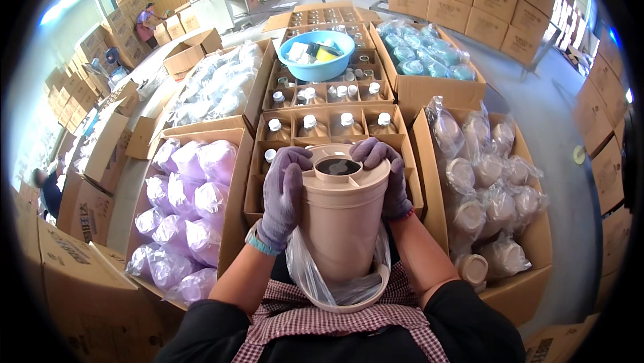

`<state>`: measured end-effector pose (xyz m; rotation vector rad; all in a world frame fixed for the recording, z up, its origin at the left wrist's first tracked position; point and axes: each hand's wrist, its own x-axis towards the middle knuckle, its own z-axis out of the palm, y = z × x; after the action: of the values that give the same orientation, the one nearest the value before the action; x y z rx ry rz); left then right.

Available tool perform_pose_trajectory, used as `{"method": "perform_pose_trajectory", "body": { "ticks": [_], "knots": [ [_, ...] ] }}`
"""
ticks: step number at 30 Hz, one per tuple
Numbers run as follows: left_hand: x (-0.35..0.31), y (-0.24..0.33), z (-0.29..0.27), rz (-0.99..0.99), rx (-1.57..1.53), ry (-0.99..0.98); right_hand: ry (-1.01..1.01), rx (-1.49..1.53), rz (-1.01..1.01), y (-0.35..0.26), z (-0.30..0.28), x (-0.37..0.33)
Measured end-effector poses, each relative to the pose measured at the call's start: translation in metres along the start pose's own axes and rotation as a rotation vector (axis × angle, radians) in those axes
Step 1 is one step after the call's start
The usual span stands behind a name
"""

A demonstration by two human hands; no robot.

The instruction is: The person assembles thermoses in a warehouse setting. They take a glass inner liner, place it inside a plastic outer shell, insert a gasket and a spout component, and then screw on a base cap by hand to secure the assembly.

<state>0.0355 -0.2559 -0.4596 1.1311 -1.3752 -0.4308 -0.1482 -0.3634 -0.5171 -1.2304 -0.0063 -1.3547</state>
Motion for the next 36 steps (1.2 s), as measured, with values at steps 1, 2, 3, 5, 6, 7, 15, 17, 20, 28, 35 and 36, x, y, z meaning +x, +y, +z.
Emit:
{"method": "perform_pose_trajectory", "body": {
  "ticks": [1,2,3,5,6,7,15,17,20,28,35,36],
  "knots": [
    [-0.006,0.010,-0.002,-0.025,0.032,0.041,-0.005,0.082,0.004,0.007,0.004,0.002],
    [-0.008,0.022,0.000,-0.025,0.057,0.071,-0.048,0.160,0.055,0.014,0.000,0.004],
    [-0.011,0.034,0.005,0.025,0.148,0.099,-0.077,0.284,0.071,0.021,-0.001,0.004],
    [-0.016,0.058,0.019,0.019,0.204,0.142,-0.132,0.520,0.104,0.029,0.004,0.009],
    [-0.018,0.056,0.026,0.081,0.219,0.169,-0.216,0.697,0.146,0.037,-0.002,0.012],
    [-0.019,0.052,0.023,0.088,0.198,0.155,-0.160,0.696,0.168,0.042,-0.002,0.012],
    [0.025,-0.025,-0.007,-0.418,-0.862,-0.274,0.063,-1.201,-0.208,-0.089,0.113,-0.026],
    [0.034,-0.017,0.004,-0.437,-1.089,-0.418,-0.061,-1.306,-0.289,-0.108,0.122,-0.023],
    [0.044,-0.003,-0.034,-0.230,-0.245,-0.348,-0.180,-0.766,-0.095,-0.116,0.067,0.003],
    [0.027,0.026,-0.022,-0.282,-0.530,-0.185,0.068,-1.256,-0.243,-0.101,0.138,-0.023],
    [0.021,0.067,-0.008,0.008,-0.167,-0.079,-0.206,-0.411,0.142,-0.105,0.003,0.020],
    [0.013,0.080,0.006,0.129,0.010,-0.187,-0.231,-0.260,0.162,-0.089,-0.012,0.019]
  ]
}}
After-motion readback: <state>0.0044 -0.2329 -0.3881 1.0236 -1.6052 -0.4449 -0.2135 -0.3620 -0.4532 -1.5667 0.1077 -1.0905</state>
